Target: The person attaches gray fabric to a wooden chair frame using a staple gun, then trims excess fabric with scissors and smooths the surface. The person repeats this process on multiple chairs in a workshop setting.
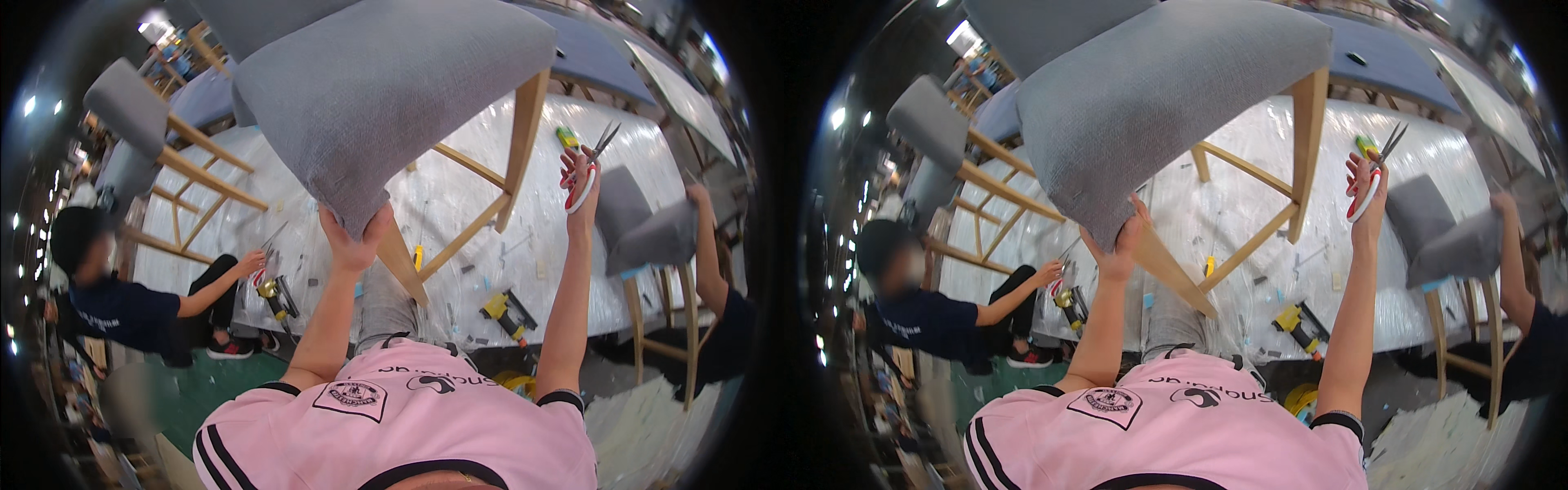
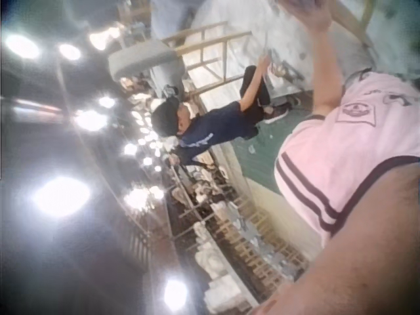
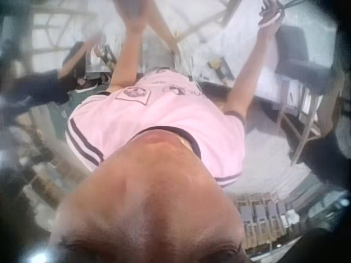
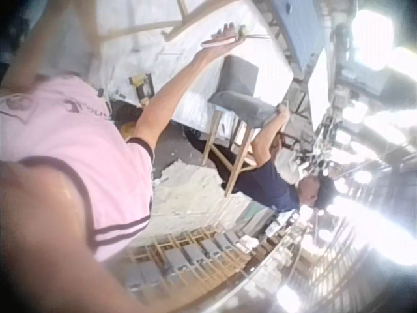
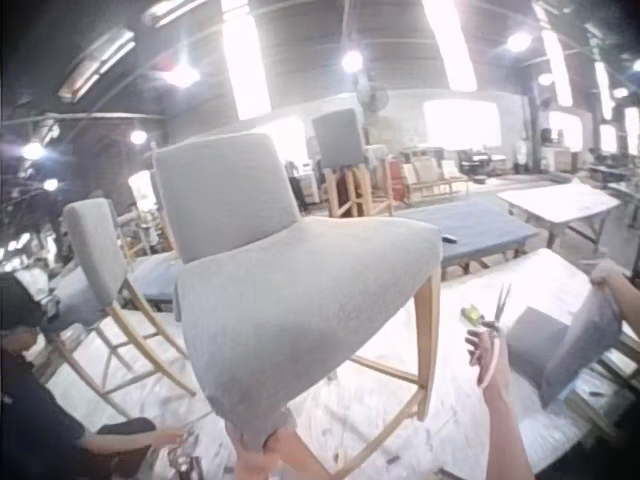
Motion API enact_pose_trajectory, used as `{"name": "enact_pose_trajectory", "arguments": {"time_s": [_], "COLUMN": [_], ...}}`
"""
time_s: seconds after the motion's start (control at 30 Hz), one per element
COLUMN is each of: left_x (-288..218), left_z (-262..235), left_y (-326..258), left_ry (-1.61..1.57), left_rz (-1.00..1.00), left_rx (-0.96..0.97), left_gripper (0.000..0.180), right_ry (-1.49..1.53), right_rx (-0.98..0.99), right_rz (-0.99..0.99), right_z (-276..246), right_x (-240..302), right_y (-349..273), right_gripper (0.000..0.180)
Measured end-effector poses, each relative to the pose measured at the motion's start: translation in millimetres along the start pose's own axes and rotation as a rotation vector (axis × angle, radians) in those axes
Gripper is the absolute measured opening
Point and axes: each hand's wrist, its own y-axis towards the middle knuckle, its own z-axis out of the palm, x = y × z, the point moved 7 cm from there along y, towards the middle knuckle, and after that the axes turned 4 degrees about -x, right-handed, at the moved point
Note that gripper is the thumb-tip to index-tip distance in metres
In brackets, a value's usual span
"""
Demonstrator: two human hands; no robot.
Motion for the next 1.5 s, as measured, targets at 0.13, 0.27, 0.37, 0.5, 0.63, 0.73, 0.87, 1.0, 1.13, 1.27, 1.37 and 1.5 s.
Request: {"name": "enact_pose_trajectory", "arguments": {"time_s": [0.13, 0.27, 0.37, 0.5, 0.63, 0.73, 0.87, 1.0, 1.13, 1.27, 1.37, 1.5], "left_x": [6, -25, -37, -38, -42, -41, -31, -48, -29, -51, -52, -44], "left_z": [-33, 1, -1, -21, -43, -46, -32, -40, -49, -51, -49, -52], "left_y": [-4, 29, 41, 46, 59, 74, 86, 84, 77, 67, 72, 75], "left_ry": [-0.007, -0.063, 0.045, -0.041, -0.066, 0.127, 0.087, 0.056, 0.076, 0.113, 0.026, -0.036], "left_rz": [-0.072, -0.193, 0.023, 0.003, -0.062, -0.238, 0.003, 0.065, 0.24, 0.37, 0.455, 0.406], "left_rx": [0.022, 0.009, -0.025, -0.079, -0.143, -0.318, -0.513, -0.59, -0.681, -0.639, -0.644, -0.63], "left_gripper": [0.07, 0.103, 0.106, 0.098, 0.081, 0.08, 0.075, 0.094, 0.08, 0.05, 0.046, 0.037], "right_ry": [0.069, 0.113, 0.101, 0.191, 0.136, -0.023, 0.145, -0.117, -0.093, -0.68, -0.819, -0.762], "right_rx": [0.199, 0.255, 0.301, 0.252, 0.332, 0.411, 0.355, 0.366, 0.686, 1.148, 1.213, 1.334], "right_rz": [0.004, -0.055, 0.0, -0.036, -0.006, 0.139, 0.062, -0.189, -0.349, -0.685, -0.823, -0.895], "right_z": [69, 102, 94, 109, 139, 143, 94, 125, 182, 250, 286, 321], "right_x": [-33, -56, -59, -53, -58, -68, -71, 24, 97, 186, 214, 210], "right_y": [32, 43, 64, 57, 67, 89, 149, 112, 68, 16, -12, -17], "right_gripper": [0.057, 0.046, 0.039, 0.041, 0.046, 0.056, 0.051, 0.048, 0.057, 0.059, 0.062, 0.075]}}
